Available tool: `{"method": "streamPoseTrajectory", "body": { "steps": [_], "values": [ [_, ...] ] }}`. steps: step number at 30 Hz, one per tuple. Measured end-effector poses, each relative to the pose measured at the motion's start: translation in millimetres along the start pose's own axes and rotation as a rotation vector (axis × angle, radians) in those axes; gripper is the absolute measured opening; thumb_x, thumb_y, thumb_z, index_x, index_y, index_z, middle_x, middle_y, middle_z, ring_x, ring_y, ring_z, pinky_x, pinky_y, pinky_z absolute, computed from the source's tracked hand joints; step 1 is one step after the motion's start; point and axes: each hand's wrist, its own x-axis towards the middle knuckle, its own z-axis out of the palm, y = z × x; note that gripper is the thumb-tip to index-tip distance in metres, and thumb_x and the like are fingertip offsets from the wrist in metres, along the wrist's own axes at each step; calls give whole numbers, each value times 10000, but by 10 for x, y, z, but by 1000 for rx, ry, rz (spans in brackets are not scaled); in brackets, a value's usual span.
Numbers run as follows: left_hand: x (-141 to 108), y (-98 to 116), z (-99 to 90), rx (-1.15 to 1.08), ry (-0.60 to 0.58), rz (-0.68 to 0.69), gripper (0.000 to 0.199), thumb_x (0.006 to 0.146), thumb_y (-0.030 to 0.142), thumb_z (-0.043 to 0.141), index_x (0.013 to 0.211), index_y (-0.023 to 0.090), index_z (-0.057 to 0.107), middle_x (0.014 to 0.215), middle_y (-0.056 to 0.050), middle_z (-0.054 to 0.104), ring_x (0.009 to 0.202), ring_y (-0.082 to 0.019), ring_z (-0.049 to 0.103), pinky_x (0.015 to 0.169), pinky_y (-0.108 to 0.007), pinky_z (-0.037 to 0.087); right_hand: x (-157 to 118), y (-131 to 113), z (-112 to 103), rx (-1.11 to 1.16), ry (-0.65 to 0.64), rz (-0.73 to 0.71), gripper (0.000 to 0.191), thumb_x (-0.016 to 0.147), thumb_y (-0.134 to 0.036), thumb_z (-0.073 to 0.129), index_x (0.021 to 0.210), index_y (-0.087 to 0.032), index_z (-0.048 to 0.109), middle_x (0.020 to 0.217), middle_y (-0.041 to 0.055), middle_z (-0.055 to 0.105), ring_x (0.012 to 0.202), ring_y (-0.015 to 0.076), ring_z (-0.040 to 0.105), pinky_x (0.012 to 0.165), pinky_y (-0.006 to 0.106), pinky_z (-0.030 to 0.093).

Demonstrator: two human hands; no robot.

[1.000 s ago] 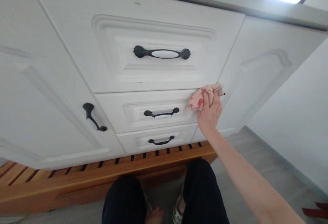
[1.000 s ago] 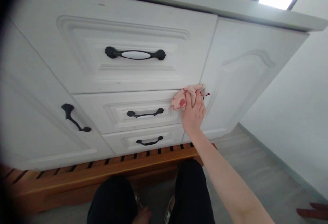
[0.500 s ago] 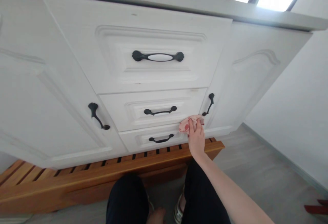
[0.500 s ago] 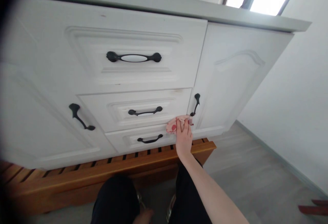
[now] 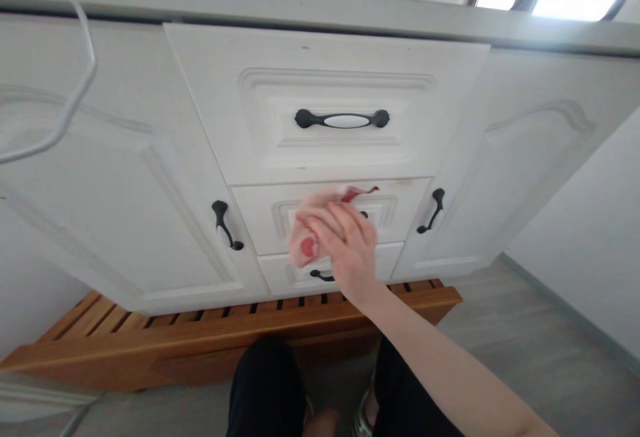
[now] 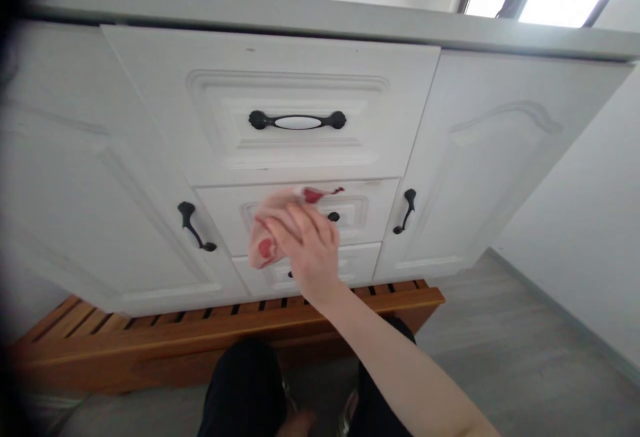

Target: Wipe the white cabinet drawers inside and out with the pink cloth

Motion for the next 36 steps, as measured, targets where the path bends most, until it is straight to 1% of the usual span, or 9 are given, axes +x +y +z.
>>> {"method": "streamPoseTrajectory", "body": {
  "steps": [3, 6, 13, 19, 25, 27, 30, 33, 36],
  "values": [
    [-3, 17, 9, 21, 2, -52, 548, 850, 216, 539, 1389, 290, 599, 1459, -55, 600, 1372, -246, 534, 1147, -366, 381, 93, -135, 348, -63, -206, -229, 273, 1043, -281, 498, 1256, -313, 665, 1439, -36, 615, 1364, 195, 462, 1135, 400, 364],
    [1, 15, 18, 36, -14, -62, 585, 853, 219, 550, 1435, 275, 569, 1533, -44, 540, 1438, -231, 468, 1188, -316, 321, 83, -38, 486, -90, -312, -340, 252, 1048, -241, 481, 1192, -257, 687, 1459, -51, 605, 1387, 179, 434, 1134, 386, 369],
    [12, -29, 13, 13, 8, -48, 558, 858, 194, 538, 1414, 200, 584, 1472, -90, 591, 1373, -207, 538, 1144, -278, 364, -126, 483, 163, -140, -304, -350, 173, 1021, -276, 565, 1090, -323, 716, 1459, -51, 610, 1403, 183, 471, 1123, 411, 375],
    [60, -121, 62, -9, 28, -52, 557, 863, 203, 567, 1418, 250, 582, 1513, -63, 563, 1410, -201, 508, 1170, -302, 350, -288, 829, 46, -88, -327, -330, 145, 983, -245, 623, 1012, -343, 726, 1447, -38, 619, 1410, 176, 480, 1169, 427, 352],
    [89, -147, 94, 1, 27, -64, 550, 868, 191, 566, 1415, 233, 587, 1475, -84, 595, 1379, -221, 544, 1146, -313, 390, -359, 1091, 7, -136, -154, -426, 137, 978, -219, 624, 946, -322, 710, 1391, -17, 655, 1382, 169, 500, 1155, 408, 372],
    [85, -139, 93, 10, 28, -57, 559, 865, 178, 555, 1422, 205, 581, 1488, -99, 582, 1393, -224, 530, 1163, -315, 370, -393, 1161, 7, -144, -151, -409, 154, 984, -208, 609, 915, -308, 705, 1393, -24, 655, 1383, 160, 500, 1161, 404, 365],
    [82, -128, 96, 24, 28, -55, 550, 862, 177, 546, 1409, 186, 589, 1470, -110, 595, 1380, -233, 542, 1164, -328, 373, -470, 1282, -21, -167, -223, -269, 161, 981, -224, 611, 881, -290, 720, 1403, -9, 653, 1386, 181, 505, 1165, 422, 358],
    [87, -129, 104, 35, 14, -54, 521, 864, 193, 564, 1383, 221, 610, 1453, -87, 611, 1372, -223, 550, 1153, -321, 383, -560, 1413, -100, -208, -271, -126, 160, 982, -241, 608, 936, -292, 752, 1428, 19, 639, 1399, 218, 497, 1166, 446, 353],
    [88, -129, 103, 48, 14, -62, 507, 870, 202, 571, 1375, 235, 612, 1453, -83, 609, 1365, -216, 557, 1131, -308, 401, -664, 1523, -195, -258, -245, -82, 186, 995, -236, 582, 998, -295, 759, 1440, 33, 630, 1402, 229, 493, 1171, 461, 349]
  ]
}}
